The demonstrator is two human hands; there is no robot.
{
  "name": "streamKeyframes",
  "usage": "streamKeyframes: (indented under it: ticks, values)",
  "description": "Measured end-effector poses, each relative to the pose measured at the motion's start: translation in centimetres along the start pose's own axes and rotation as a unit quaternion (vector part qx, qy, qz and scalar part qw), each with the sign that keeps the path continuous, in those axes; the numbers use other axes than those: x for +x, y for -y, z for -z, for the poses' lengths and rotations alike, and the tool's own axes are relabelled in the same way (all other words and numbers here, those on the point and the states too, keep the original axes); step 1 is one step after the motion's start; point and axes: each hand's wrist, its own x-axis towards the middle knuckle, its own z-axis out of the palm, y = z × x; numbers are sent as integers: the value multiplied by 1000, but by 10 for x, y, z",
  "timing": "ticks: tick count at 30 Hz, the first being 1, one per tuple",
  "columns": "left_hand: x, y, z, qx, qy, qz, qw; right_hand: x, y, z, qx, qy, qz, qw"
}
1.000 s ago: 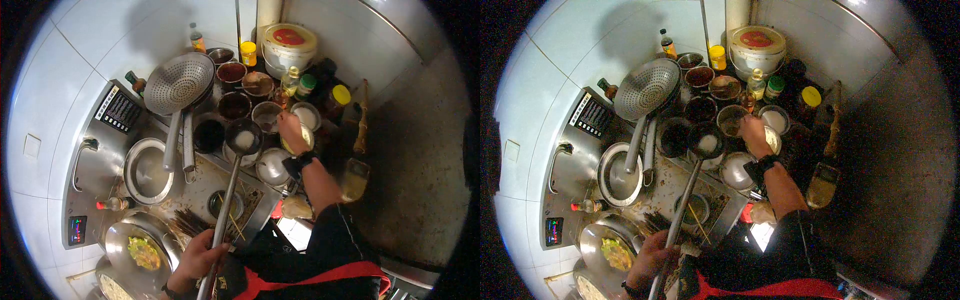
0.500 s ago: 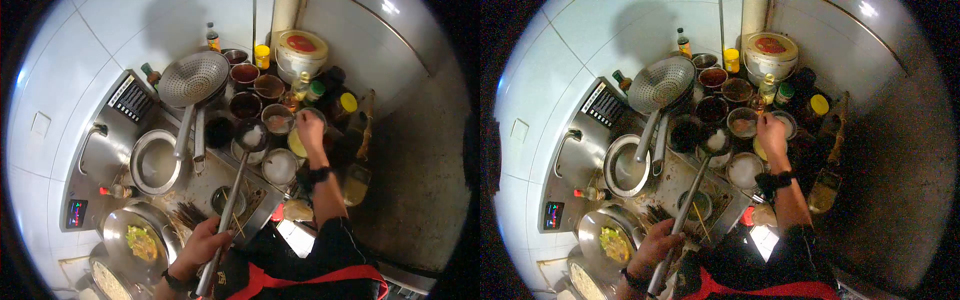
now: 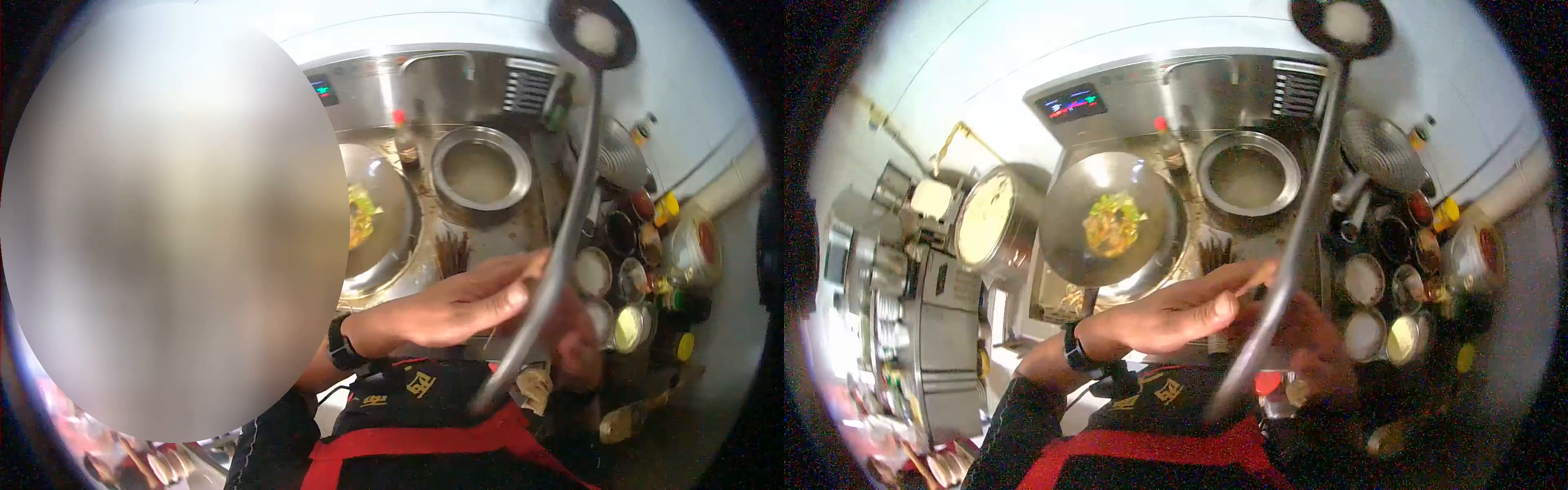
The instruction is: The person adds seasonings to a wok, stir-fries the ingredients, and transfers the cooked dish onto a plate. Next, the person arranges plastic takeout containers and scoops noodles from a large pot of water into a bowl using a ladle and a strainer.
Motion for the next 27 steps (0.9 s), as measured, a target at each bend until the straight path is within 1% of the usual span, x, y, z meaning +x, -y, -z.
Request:
streamKeyframes:
  ticks: [1, 2, 3, 4, 5, 6, 7, 8, 9, 10, 11, 12, 13, 14, 15, 16, 17, 18, 20, 21, 22, 23, 24, 25, 26, 27]
  values:
    - [-22, -11, 9, -124, 15, 191, 974, -5, -12, -22, 51, -99, -89, 990]
    - [-45, -8, 18, -126, 2, 186, 974, -6, -23, -36, 96, -199, -178, 959]
    - [-71, 6, 26, 98, -64, 65, 991, -2, -42, -41, 92, -187, -180, 961]
    - [-100, 22, 34, 317, -127, -55, 938, -2, -68, -41, 155, -155, -213, 952]
    - [-134, 32, 45, 374, -178, -7, 910, 0, -97, -43, 215, -123, -245, 937]
    - [-168, 44, 56, 428, -225, 41, 874, -2, -125, -50, 161, -128, -275, 939]
    - [-202, 63, 62, 483, -304, 97, 816, -9, -153, -58, 108, -135, -303, 937]
    - [-235, 84, 63, 530, -379, 152, 743, -15, -181, -64, 30, -116, -338, 933]
    - [-265, 101, 61, 500, -337, 288, 744, -24, -209, -70, -47, -96, -372, 922]
    - [-295, 119, 56, 459, -290, 418, 728, -42, -243, -74, -52, -86, -372, 923]
    - [-322, 150, 52, 162, -331, 440, 819, -57, -280, -75, -237, -50, -284, 928]
    - [-345, 178, 51, -147, -340, 410, 834, -59, -301, -81, -407, -11, -177, 896]
    - [-357, 194, 46, -96, -367, 391, 839, -55, -294, -96, -445, -35, -267, 854]
    - [-359, 202, 39, -46, -389, 376, 840, -48, -301, -100, -445, -22, -264, 856]
    - [-357, 194, 38, -146, -424, 323, 833, -42, -311, -100, -488, -26, -214, 846]
    - [-358, 196, 39, -133, -440, 311, 832, -37, -317, -104, -531, -34, -165, 830]
    - [-362, 196, 41, -150, -429, 306, 836, -16, -306, -120, -569, -23, -211, 795]
    - [-365, 196, 45, -168, -415, 301, 842, 1, -311, -131, -573, -27, -216, 790]
    - [-367, 184, 54, -232, -381, 346, 825, 14, -324, -144, -587, -48, -252, 768]
    - [-368, 176, 56, -287, -379, 319, 820, 8, -325, -152, -592, -60, -259, 761]
    - [-367, 178, 59, -290, -365, 319, 825, 5, -325, -159, -570, -32, -244, 784]
    - [-366, 182, 62, -383, -373, 300, 790, 2, -323, -163, -546, -3, -228, 806]
    - [-364, 186, 64, -472, -379, 280, 745, -6, -316, -164, -553, -12, -231, 801]
    - [-359, 190, 67, -506, -386, 281, 718, -19, -308, -165, -561, 4, -193, 805]
    - [-355, 193, 69, -511, -378, 280, 720, -31, -296, -168, -567, 24, -155, 809]
    - [-353, 196, 70, -544, -357, 244, 720, -46, -281, -169, -572, 21, -157, 805]
